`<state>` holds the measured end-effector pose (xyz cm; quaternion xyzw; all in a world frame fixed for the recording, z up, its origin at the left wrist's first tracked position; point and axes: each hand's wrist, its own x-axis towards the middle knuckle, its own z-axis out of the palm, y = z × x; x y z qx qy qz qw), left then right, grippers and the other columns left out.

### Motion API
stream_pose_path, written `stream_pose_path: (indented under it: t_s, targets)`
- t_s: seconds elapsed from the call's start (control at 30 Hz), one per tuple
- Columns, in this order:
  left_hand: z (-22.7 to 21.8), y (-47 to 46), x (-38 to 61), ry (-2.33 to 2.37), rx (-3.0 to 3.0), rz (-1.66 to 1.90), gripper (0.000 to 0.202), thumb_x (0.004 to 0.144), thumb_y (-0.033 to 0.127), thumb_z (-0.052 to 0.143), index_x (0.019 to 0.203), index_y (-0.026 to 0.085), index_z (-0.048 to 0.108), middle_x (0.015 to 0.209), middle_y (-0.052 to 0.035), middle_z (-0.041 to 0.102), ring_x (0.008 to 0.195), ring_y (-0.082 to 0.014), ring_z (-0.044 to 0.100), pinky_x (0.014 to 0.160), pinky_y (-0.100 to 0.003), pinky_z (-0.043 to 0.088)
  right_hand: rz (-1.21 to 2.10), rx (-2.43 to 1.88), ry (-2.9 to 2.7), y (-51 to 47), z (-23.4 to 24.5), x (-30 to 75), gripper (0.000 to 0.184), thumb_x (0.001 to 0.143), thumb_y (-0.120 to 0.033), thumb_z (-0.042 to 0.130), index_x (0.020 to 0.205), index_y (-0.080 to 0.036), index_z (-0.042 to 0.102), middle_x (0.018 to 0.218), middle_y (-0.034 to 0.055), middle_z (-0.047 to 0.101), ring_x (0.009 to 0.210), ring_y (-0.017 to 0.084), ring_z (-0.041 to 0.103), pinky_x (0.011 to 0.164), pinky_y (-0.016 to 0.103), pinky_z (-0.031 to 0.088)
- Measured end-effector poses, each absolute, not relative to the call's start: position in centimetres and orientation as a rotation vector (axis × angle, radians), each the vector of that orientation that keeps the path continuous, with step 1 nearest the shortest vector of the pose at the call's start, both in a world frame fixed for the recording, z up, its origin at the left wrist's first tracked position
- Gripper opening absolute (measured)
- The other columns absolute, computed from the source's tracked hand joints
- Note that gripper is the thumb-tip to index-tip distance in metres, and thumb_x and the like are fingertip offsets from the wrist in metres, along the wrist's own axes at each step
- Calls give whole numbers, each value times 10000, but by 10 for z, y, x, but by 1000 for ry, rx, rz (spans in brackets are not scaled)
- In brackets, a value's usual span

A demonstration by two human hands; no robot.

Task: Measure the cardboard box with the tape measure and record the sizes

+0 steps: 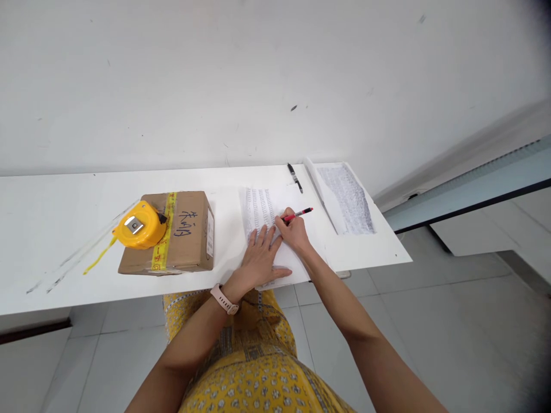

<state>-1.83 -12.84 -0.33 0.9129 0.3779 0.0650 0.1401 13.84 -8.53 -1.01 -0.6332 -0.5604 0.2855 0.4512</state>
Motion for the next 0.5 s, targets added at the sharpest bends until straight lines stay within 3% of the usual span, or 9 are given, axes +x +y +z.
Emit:
stream_pose_path:
  t_s: [0.5]
  targets:
    - [-2, -128, -19, 1086, 2635, 160, 990, 810, 726, 556, 1545, 132, 262, 1644, -174, 142, 1507, -395, 86, 1202, -577, 77, 694, -1551, -1390, -85, -12, 139, 225, 816, -306, 537, 657, -240, 392, 551, -66, 410, 535, 126, 397, 544, 269, 316]
